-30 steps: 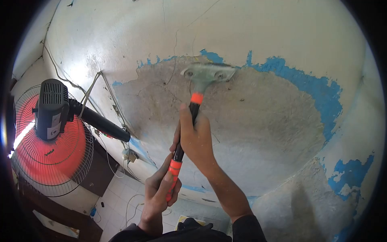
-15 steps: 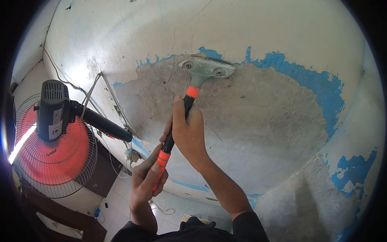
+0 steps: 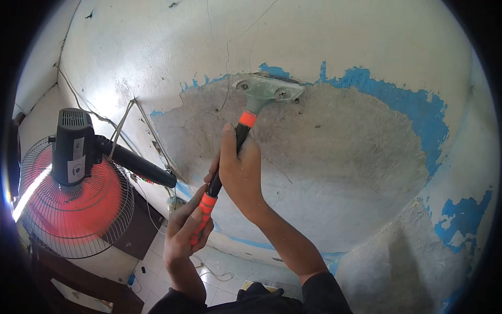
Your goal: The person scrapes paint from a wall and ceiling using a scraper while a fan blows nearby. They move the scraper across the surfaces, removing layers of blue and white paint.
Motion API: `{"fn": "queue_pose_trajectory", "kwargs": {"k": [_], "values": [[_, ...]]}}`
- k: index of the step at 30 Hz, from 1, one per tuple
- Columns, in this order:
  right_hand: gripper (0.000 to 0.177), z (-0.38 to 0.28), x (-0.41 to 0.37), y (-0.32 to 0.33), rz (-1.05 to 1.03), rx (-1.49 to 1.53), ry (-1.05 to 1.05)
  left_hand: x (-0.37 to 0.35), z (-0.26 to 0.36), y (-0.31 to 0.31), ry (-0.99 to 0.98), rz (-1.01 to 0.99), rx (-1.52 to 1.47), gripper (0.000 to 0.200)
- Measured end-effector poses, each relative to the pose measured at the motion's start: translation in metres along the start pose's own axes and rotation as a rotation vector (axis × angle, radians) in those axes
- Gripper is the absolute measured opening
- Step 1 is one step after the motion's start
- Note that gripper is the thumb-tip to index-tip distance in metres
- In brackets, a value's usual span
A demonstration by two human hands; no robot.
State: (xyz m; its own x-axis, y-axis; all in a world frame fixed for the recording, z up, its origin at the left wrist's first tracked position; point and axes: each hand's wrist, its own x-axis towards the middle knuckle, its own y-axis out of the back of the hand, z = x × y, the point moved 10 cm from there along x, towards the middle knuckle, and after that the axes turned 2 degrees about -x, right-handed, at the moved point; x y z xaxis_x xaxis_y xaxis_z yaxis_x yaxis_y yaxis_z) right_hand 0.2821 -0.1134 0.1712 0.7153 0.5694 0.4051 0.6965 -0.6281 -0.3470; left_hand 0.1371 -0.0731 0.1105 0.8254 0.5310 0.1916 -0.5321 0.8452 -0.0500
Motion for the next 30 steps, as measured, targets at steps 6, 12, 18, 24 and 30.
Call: {"fn": "queue_pose_trajectory", "kwargs": {"k": [6,12,18,24,30], "values": [[0.051,0.001,-0.001,0.001,-0.007,-0.016,-0.012,-0.002,-0.003,0.001,-0.001,-0.021,-0.016,0.052],[0.052,0.003,-0.005,0.005,0.015,-0.01,-0.021,-0.006,-0.002,-0.003,0.019,-0.026,-0.009,0.051],[0.049,-0.01,-0.004,0.02,0.07,-0.016,-0.013,0.002,0.002,-0.017,-0.012,-0.092,-0.018,0.05],[0.05,-0.004,-0.009,0.021,0.071,0.023,0.0,-0.004,0.008,-0.02,0.015,-0.083,0.046,0.051],[0.047,-0.01,-0.007,0.021,0.07,-0.011,0.024,-0.006,0.006,-0.015,0.024,-0.061,0.018,0.05]]}}
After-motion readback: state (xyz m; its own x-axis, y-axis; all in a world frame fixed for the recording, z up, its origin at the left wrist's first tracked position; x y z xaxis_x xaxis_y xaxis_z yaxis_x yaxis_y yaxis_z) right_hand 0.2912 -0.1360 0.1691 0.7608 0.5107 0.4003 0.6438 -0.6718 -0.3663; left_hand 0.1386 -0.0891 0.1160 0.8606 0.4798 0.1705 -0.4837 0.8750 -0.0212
